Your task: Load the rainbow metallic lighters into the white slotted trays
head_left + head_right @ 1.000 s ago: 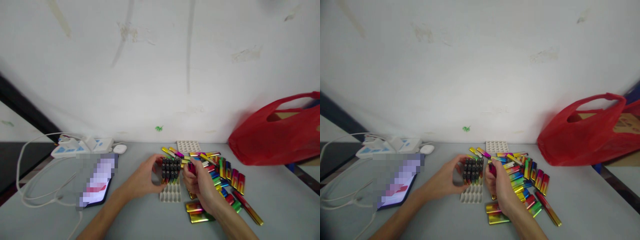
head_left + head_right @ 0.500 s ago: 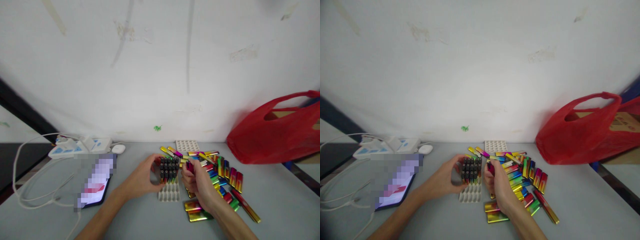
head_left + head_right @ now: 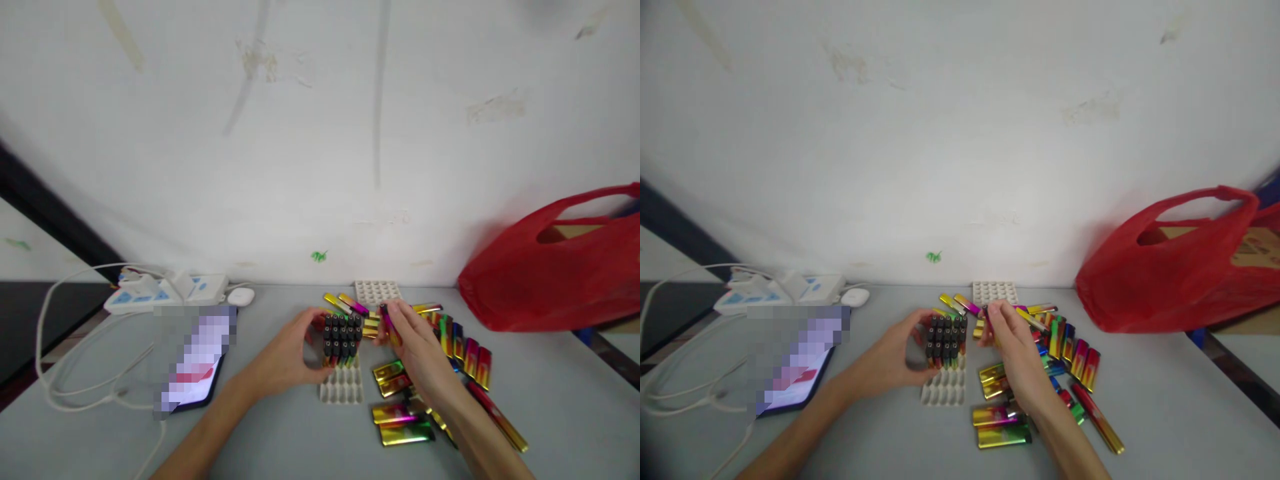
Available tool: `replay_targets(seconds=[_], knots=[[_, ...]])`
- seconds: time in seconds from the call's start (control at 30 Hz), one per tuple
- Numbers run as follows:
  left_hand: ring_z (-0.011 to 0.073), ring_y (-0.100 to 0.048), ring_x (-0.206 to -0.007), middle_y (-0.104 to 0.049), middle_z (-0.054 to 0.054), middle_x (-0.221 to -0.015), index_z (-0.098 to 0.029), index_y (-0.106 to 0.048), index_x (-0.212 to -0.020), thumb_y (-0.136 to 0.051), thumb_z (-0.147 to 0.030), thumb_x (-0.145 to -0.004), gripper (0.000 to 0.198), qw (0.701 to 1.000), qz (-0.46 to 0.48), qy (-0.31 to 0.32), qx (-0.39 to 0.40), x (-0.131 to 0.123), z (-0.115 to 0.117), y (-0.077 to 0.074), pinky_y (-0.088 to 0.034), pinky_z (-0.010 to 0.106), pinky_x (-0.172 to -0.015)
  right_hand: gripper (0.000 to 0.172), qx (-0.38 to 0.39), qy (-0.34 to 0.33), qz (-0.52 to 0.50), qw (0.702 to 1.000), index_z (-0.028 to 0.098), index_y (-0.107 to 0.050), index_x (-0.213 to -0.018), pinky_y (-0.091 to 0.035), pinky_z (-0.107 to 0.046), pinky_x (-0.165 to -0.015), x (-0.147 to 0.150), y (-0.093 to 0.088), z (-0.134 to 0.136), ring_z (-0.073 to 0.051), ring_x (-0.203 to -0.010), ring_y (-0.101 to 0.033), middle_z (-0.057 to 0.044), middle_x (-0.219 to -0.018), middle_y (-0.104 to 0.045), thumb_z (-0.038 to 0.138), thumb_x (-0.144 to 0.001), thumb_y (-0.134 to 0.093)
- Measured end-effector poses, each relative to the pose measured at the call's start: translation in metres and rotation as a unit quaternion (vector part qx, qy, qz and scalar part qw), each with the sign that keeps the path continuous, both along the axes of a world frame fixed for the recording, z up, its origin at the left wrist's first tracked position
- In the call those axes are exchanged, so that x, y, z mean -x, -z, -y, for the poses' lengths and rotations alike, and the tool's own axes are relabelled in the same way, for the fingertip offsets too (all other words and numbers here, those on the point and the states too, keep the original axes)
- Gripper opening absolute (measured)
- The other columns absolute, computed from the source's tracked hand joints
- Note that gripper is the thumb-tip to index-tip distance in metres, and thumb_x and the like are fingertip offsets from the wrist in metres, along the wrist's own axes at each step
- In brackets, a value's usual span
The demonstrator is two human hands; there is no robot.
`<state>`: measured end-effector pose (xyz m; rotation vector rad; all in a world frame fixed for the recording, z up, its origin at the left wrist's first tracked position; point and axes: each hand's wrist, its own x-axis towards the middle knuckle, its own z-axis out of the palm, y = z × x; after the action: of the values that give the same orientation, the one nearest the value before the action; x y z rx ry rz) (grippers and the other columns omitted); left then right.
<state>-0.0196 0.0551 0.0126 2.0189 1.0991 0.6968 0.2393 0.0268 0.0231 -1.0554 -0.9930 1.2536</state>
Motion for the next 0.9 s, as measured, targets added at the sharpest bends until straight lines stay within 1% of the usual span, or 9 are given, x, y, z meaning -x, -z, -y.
replay_targets(seconds=[0.1, 0.23, 0.33, 0.43, 0.5, 0.63, 0.7, 0.77, 0.9], knots=[[0.0304, -0.072, -0.110, -0.076, 0.009, -0.134, -0.021, -0.062, -0.145, -0.094, -0.025, -0.072, 0.079, 1.000, 0.003, 0.001, -0.005, 0.000, -0.001, 0.002, -0.058, 0.039, -0.097, 0.043, -0.006, 0.014, 0.026, 1.000, 0.024, -0.074, -0.097, -0.049, -0.033, -0.080, -0.001, 0.004, -0.002, -0.022, -0.085, -0.057, -0.001, -0.087, -0.065, 0.067, -0.099, -0.075], [0.0303, -0.072, -0.108, -0.076, 0.009, -0.133, -0.021, -0.062, -0.144, -0.094, -0.025, -0.073, 0.078, 1.000, 0.001, 0.000, 0.002, 0.000, -0.002, 0.001, -0.058, 0.039, -0.096, 0.041, -0.032, 0.026, 0.093, 0.995, 0.024, -0.074, -0.099, -0.044, -0.032, -0.086, 0.001, -0.001, -0.002, -0.022, -0.095, -0.057, 0.000, -0.095, -0.067, 0.065, -0.101, -0.073], [0.0308, -0.072, -0.109, -0.076, 0.009, -0.133, -0.021, -0.062, -0.144, -0.094, -0.026, -0.073, 0.078, 1.000, 0.001, 0.001, 0.009, 0.000, -0.002, 0.000, -0.058, 0.040, -0.096, 0.040, -0.041, 0.026, 0.130, 0.990, 0.023, -0.072, -0.100, -0.041, -0.032, -0.081, 0.001, -0.008, -0.001, -0.021, -0.089, -0.055, 0.001, -0.090, -0.063, 0.063, -0.102, -0.072], [0.0310, -0.072, -0.110, -0.075, 0.009, -0.135, -0.021, -0.062, -0.145, -0.094, -0.025, -0.073, 0.079, 1.000, 0.003, 0.002, 0.010, 0.000, -0.002, 0.000, -0.058, 0.040, -0.097, 0.038, -0.066, 0.009, 0.181, 0.981, 0.023, -0.068, -0.096, -0.041, -0.032, -0.076, -0.001, -0.012, 0.000, -0.020, -0.081, -0.053, 0.002, -0.084, -0.059, 0.060, -0.107, -0.065], [0.0306, -0.072, -0.109, -0.076, 0.009, -0.133, -0.021, -0.063, -0.143, -0.094, -0.024, -0.072, 0.077, 1.000, 0.006, 0.004, 0.008, 0.000, -0.002, -0.001, -0.058, 0.040, -0.095, 0.034, -0.096, -0.006, 0.250, 0.963, 0.024, -0.065, -0.097, -0.041, -0.033, -0.076, -0.003, -0.013, 0.002, -0.021, -0.079, -0.055, 0.002, -0.083, -0.060, 0.054, -0.111, -0.061], [0.0293, -0.071, -0.106, -0.076, 0.008, -0.129, -0.021, -0.063, -0.142, -0.094, -0.026, -0.074, 0.075, 1.000, 0.001, 0.004, 0.003, 0.000, -0.002, -0.001, -0.057, 0.039, -0.094, 0.018, -0.160, -0.070, 0.387, 0.905, 0.024, -0.064, -0.106, -0.043, -0.034, -0.078, -0.005, -0.015, 0.006, -0.021, -0.081, -0.061, 0.001, -0.089, -0.067, 0.039, -0.114, -0.059], [0.0288, -0.071, -0.105, -0.076, 0.008, -0.130, -0.021, -0.063, -0.143, -0.094, -0.027, -0.074, 0.076, 1.000, -0.001, 0.004, 0.002, 0.000, -0.002, 0.001, -0.057, 0.039, -0.094, 0.014, -0.185, -0.101, 0.415, 0.885, 0.025, -0.065, -0.111, -0.045, -0.034, -0.081, -0.006, -0.016, 0.008, -0.022, -0.086, -0.064, -0.001, -0.095, -0.069, 0.035, -0.115, -0.057], [0.0289, -0.071, -0.107, -0.075, 0.009, -0.132, -0.022, -0.062, -0.144, -0.095, -0.026, -0.073, 0.078, 1.000, 0.000, 0.003, 0.004, 0.001, -0.002, 0.002, -0.057, 0.039, -0.095, 0.010, -0.206, -0.110, 0.433, 0.871, 0.025, -0.064, -0.112, -0.046, -0.034, -0.082, -0.007, -0.017, 0.010, -0.021, -0.087, -0.065, -0.001, -0.097, -0.068, 0.032, -0.115, -0.057], [0.0298, -0.071, -0.109, -0.075, 0.010, -0.133, -0.022, -0.062, -0.143, -0.097, -0.026, -0.071, 0.080, 1.000, 0.014, 0.000, 0.021, 0.002, -0.004, 0.003, -0.057, 0.040, -0.097, 0.006, -0.247, -0.115, 0.457, 0.847, 0.024, -0.064, -0.104, -0.044, -0.033, -0.077, -0.009, -0.016, 0.010, -0.020, -0.081, -0.065, 0.000, -0.090, -0.066, 0.023, -0.110, -0.063]])
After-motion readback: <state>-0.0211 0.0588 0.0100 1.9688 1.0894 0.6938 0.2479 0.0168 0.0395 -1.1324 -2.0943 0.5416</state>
